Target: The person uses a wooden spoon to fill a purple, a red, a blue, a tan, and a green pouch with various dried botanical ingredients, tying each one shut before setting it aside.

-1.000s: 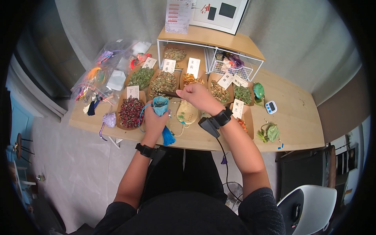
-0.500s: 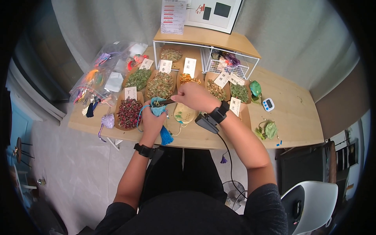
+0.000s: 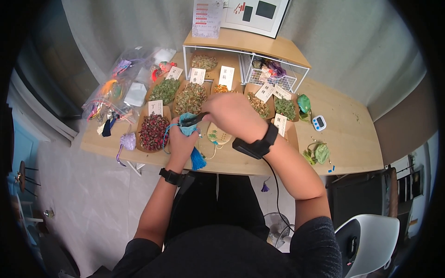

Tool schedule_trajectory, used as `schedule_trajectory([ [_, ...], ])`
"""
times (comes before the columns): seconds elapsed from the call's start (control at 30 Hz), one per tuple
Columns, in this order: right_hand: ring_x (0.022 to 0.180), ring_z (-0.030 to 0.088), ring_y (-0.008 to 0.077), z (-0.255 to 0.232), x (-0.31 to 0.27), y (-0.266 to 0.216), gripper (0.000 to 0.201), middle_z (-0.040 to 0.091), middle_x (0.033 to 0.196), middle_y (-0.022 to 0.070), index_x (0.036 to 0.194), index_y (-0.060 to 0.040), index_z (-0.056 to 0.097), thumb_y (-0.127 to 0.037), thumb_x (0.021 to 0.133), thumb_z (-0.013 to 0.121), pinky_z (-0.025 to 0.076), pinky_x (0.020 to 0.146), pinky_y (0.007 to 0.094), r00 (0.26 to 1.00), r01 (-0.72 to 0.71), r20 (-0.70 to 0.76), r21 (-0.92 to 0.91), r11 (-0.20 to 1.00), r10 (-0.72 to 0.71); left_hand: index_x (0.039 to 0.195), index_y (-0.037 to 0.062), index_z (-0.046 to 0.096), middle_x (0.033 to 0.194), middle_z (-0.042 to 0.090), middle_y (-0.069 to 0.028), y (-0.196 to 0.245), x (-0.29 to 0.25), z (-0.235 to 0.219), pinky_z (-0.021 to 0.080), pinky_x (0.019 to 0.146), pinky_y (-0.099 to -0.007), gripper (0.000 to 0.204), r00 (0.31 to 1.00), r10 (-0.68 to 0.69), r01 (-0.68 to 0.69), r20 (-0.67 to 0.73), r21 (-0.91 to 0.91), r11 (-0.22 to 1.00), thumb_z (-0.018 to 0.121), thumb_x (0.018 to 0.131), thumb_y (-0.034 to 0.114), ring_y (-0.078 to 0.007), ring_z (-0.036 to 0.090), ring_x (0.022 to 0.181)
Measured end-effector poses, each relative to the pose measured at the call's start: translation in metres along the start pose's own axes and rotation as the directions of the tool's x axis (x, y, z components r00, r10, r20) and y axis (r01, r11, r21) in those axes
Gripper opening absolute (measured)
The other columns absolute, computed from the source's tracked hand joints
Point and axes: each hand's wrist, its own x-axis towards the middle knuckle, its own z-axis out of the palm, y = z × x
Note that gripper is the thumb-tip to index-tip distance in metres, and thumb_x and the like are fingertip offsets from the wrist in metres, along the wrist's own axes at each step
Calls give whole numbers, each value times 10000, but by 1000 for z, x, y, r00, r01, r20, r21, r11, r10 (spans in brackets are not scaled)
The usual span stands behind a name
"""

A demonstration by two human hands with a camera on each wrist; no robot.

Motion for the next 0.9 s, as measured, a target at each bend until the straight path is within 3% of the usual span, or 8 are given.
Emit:
schedule_trajectory([
  [0.07,706,645,333,-6,0,15,190,662,762,138,889,-33,729,-218,849,741,510,639,410,984,-168,80,112,979,160,1129,-35,568,1076,595,-202,-1,-1,0,463,913,-443,490,1000,3,-3,-4,17,1000,786,720,123,-361,587,1034],
  [0.1,587,585,301,-1,0,32,265,630,669,161,837,13,700,-242,910,709,474,598,393,982,-187,69,220,957,176,1129,-36,567,1076,595,-202,-1,-1,0,465,907,-442,489,1000,2,-2,-2,26,1000,785,721,122,-361,590,1027],
  [0.23,510,405,195,16,7,69,386,484,546,140,808,71,657,-282,962,674,399,538,371,870,-493,222,326,807,441,1125,-36,563,1072,597,-201,3,0,-1,471,894,-442,487,1000,3,-3,15,22,1000,786,723,124,-360,597,1010],
  [0.33,533,536,316,37,6,84,400,546,587,222,796,63,692,-308,945,674,445,586,438,855,-518,171,294,803,490,1145,-37,549,1064,610,-157,2,0,-1,499,873,-382,504,999,38,-38,3,109,993,809,738,110,-275,624,964],
  [0.53,696,683,361,40,16,84,383,668,690,220,802,40,726,-318,923,669,534,691,446,784,-611,232,118,783,576,1118,-40,563,1067,598,-197,5,-1,-2,478,879,-438,480,1000,23,-24,3,80,997,788,731,130,-356,605,994],
  [0.63,766,702,366,38,20,80,373,702,759,217,822,25,744,-330,911,671,555,741,442,772,-619,239,69,782,589,1111,-41,568,1058,601,-197,7,-1,-1,480,868,-437,474,1000,-4,4,3,36,999,791,730,132,-354,608,987],
  [0.73,673,676,360,49,20,85,373,680,711,221,881,60,737,-310,893,701,541,695,420,809,-577,177,67,814,560,1109,-43,571,1050,603,-195,9,0,-2,478,866,-437,474,1000,0,-1,11,42,999,793,731,136,-353,609,989],
  [0.9,671,673,356,61,16,79,365,675,711,223,892,46,741,-314,904,684,538,694,428,784,-618,188,142,773,592,1106,-47,572,1050,603,-195,5,0,-2,478,865,-436,468,1000,0,-1,21,26,1000,793,736,135,-349,612,979],
])
